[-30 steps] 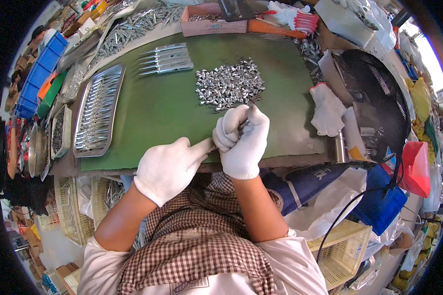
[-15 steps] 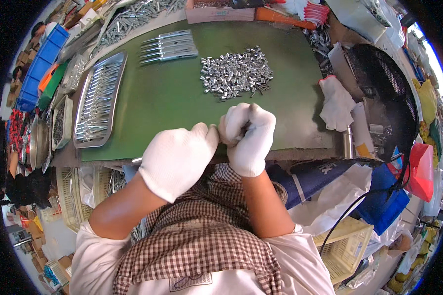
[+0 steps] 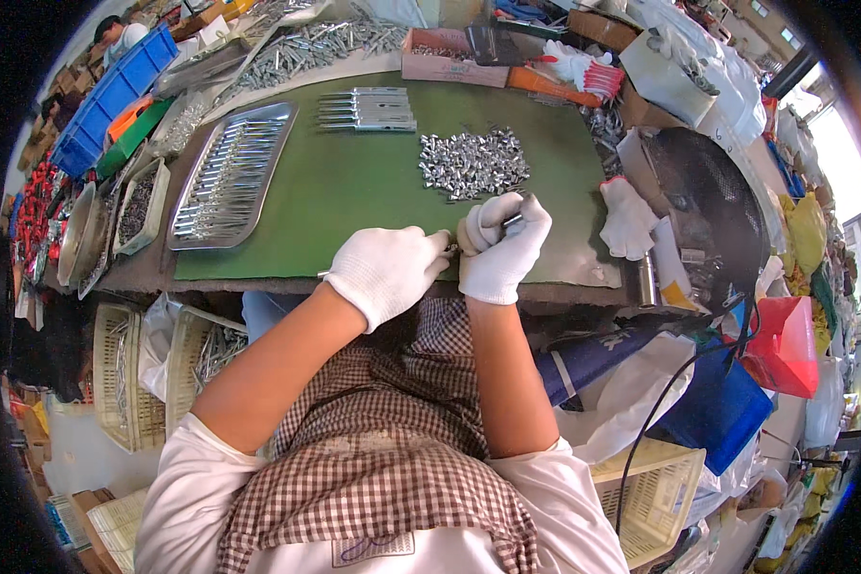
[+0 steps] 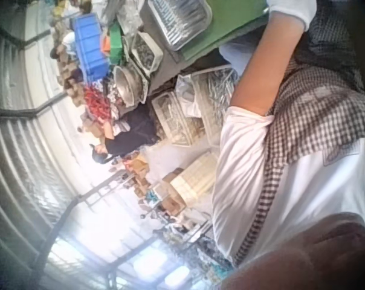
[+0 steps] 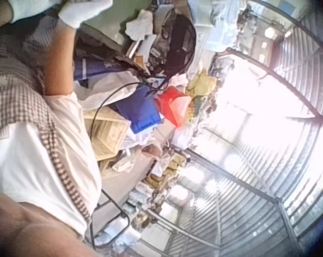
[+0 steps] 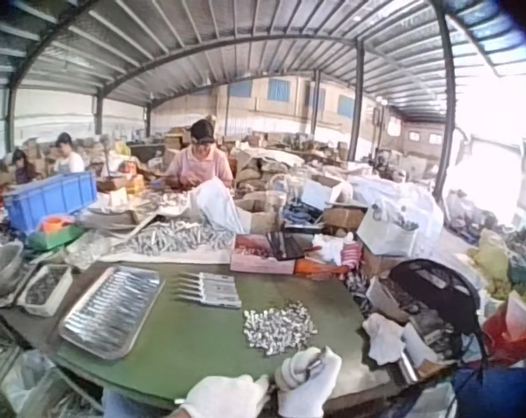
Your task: The person puts on gloves and assembles hardware by inserting small metal components into metal rods by hand.
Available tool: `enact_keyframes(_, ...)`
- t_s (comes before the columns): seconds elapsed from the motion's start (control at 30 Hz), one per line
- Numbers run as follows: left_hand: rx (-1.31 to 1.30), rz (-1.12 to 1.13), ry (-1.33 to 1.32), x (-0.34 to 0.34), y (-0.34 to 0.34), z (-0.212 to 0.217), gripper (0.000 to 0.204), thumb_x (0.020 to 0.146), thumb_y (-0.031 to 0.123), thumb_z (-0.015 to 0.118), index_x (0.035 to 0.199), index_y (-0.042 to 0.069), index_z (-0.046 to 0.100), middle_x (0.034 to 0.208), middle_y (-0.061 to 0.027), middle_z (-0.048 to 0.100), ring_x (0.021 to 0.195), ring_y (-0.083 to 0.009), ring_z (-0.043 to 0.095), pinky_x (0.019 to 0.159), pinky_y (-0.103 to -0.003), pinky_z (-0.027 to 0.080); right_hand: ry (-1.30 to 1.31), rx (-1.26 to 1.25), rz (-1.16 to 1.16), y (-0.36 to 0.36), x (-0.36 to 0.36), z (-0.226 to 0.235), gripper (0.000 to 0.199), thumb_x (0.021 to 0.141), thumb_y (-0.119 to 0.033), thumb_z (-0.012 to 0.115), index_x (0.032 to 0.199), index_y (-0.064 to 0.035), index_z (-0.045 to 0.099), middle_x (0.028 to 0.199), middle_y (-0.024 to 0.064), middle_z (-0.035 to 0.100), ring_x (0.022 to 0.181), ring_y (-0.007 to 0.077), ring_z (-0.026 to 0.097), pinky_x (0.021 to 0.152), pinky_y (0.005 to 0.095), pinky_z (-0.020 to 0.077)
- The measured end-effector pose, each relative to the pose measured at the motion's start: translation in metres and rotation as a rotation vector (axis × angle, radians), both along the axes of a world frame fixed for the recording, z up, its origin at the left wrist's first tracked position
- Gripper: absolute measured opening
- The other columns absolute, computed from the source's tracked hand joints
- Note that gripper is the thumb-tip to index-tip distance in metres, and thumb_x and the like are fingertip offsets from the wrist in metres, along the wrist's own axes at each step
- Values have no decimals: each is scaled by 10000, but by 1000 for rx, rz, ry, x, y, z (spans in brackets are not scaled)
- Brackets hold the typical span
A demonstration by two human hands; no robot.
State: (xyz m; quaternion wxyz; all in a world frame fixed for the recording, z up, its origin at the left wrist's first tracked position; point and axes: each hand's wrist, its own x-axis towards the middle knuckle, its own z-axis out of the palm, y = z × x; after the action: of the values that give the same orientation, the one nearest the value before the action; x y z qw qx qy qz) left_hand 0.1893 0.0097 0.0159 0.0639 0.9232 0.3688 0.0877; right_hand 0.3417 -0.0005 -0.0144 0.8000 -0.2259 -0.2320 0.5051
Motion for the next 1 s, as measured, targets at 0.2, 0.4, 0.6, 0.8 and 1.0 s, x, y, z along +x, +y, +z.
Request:
enact_keyframes(0.2, -57, 14, -36, -3, -1, 5, 289, 981, 341, 567, 1087, 108, 701, 822, -147, 712, 734, -335, 720, 646, -436, 587, -558, -377, -73, -26, 14, 23, 278, 977, -234, 550, 847, -13, 659, 669, -5, 520, 547, 54, 389, 496, 236, 300)
enact_keyframes(0.4, -61, 39, -23, -5, -2, 3, 298, 980, 348, 571, 1149, 135, 693, 833, -135, 705, 743, -324, 717, 631, -440, 579, -1513, -306, -115, -45, 22, 14, 154, 837, -139, 734, 977, -73, 736, 952, 139, 706, 821, 312, 688, 749, 374, 544)
enact_keyframes(0.6, -4, 60, -8, -19, -5, 8, 302, 967, 345, 589, 1187, 154, 667, 808, -89, 678, 713, -286, 700, 614, -414, 574, -1621, -258, -144, -44, 23, 17, 106, 830, -106, 711, 930, -74, 724, 909, 112, 690, 816, 309, 686, 732, 376, 541)
enact_keyframes(0.8, 7, 66, 1, -21, -4, 6, 262, 933, 316, 636, 1157, 185, 666, 795, -68, 649, 692, -273, 685, 596, -400, 565, -1595, -247, -136, -42, 19, 15, 114, 823, -101, 706, 936, -91, 724, 908, 98, 683, 811, 308, 683, 727, 380, 541)
enact_keyframes(1.0, 26, 54, -81, -25, -4, 2, 287, 930, 320, 641, 1187, 193, 660, 821, -58, 651, 703, -275, 682, 608, -388, 564, -1607, -215, -121, -40, 15, 18, 138, 820, -153, 749, 943, -94, 729, 918, 92, 676, 804, 298, 679, 717, 371, 537)
